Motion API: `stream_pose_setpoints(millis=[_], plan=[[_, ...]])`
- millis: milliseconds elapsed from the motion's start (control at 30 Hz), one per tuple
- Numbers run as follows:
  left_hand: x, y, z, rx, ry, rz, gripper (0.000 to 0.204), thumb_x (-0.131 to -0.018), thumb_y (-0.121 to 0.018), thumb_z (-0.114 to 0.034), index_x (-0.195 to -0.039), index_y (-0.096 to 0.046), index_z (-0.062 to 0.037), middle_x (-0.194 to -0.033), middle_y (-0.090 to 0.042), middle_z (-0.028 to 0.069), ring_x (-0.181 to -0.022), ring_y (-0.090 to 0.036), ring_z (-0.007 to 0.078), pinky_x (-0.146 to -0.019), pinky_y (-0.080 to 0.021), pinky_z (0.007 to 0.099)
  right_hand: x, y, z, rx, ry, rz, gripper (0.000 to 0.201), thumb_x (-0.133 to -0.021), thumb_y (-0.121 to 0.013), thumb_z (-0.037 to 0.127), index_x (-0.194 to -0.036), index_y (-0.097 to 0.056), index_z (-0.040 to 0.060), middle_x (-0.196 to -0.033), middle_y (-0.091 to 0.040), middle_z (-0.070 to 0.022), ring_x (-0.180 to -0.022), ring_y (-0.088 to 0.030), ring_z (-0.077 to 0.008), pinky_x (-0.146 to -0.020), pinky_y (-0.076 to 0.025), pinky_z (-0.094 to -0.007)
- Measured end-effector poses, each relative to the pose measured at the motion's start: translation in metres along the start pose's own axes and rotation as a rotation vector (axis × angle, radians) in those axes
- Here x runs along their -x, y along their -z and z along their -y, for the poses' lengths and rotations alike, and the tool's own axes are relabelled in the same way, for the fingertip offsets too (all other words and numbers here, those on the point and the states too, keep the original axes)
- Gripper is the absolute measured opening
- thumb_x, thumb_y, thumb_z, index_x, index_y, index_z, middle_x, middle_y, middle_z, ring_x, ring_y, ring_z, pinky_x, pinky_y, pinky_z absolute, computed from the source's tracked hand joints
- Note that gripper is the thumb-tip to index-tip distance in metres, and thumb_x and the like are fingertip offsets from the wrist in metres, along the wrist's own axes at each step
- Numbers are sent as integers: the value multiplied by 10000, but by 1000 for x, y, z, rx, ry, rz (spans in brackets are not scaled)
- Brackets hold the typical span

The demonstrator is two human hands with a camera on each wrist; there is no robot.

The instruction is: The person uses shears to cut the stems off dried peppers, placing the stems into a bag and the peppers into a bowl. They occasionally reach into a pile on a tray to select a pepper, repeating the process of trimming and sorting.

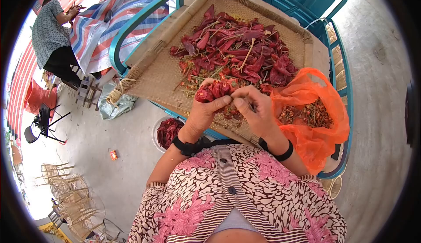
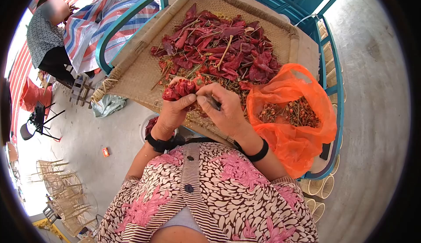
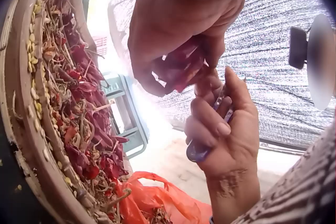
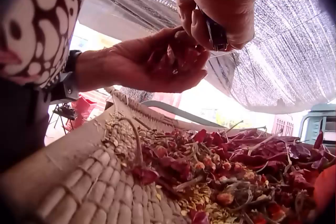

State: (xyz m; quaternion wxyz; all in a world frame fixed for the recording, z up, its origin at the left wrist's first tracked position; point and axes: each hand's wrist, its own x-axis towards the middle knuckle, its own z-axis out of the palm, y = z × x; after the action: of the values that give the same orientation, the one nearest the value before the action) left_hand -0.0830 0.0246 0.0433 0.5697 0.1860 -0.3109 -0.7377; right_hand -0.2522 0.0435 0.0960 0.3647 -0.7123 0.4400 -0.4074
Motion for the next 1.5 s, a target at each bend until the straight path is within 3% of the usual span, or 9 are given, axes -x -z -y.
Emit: stream_pose_setpoints(millis=[133,233,267,367,467,667,833,1033,1500], plan=[[0,4,-3,-3,0,-52,404,-814,-729,3,-1109,-462,-68,-1041,-648,40,-953,-621,133,-852,-501,291,-6,8,28,295,-186,-16,460,-907,-655,395,-1108,-511,7,-739,-545,-60,-631,-504,-135,-585,-423,-277],[0,10,-7,-18,-8,-47,418,-802,-744,-5,-1108,-467,-68,-1038,-652,39,-948,-624,133,-847,-505,295,-6,17,36,189,-174,27,443,-938,-599,417,-1092,-519,9,-785,-549,-75,-670,-531,-160,-626,-440,-305],[-1,14,-7,-14,-16,-36,421,-799,-747,-6,-1108,-469,-69,-1037,-653,38,-942,-626,132,-842,-506,295,-7,22,44,115,-213,75,400,-959,-561,390,-1093,-529,14,-861,-586,-117,-724,-593,-227,-668,-458,-349],[0,8,-12,-3,-41,-66,414,-795,-740,21,-1099,-478,-81,-1030,-650,32,-920,-631,124,-822,-513,281,-8,23,42,453,-81,59,346,-955,-563,335,-1100,-548,22,-929,-617,-147,-784,-633,-296,-677,-471,-386],[0,5,-14,-1,-60,-84,403,-799,-727,42,-1091,-479,-83,-1029,-651,34,-918,-633,123,-822,-515,276,-12,19,46,594,-26,37,339,-933,-584,324,-1096,-570,27,-952,-632,-157,-836,-634,-342,-680,-481,-410],[1,6,-13,-45,-82,-100,389,-804,-710,64,-1086,-484,-80,-1026,-655,37,-913,-639,121,-821,-519,273,-17,20,46,630,52,100,320,-917,-594,345,-1055,-601,57,-907,-645,-132,-821,-640,-333,-665,-492,-422],[2,6,-13,-127,-118,-130,374,-796,-724,50,-1069,-503,-80,-984,-643,13,-879,-625,99,-795,-509,248,-16,19,53,698,8,150,293,-920,-581,339,-1006,-592,59,-872,-633,-127,-800,-633,-334,-650,-487,-432],[5,8,-19,-525,-227,-145,345,-784,-749,18,-1030,-522,-69,-924,-604,-15,-835,-572,59,-761,-484,224,-14,20,55,613,-50,176,283,-920,-578,334,-948,-586,53,-838,-617,-130,-790,-626,-334,-654,-473,-440],[3,8,-16,-567,-227,-169,328,-771,-736,33,-1015,-538,-59,-919,-590,-14,-845,-564,67,-759,-471,228,-18,12,38,651,-33,115,273,-927,-574,328,-945,-584,55,-838,-621,-143,-793,-625,-347,-658,-475,-449]])
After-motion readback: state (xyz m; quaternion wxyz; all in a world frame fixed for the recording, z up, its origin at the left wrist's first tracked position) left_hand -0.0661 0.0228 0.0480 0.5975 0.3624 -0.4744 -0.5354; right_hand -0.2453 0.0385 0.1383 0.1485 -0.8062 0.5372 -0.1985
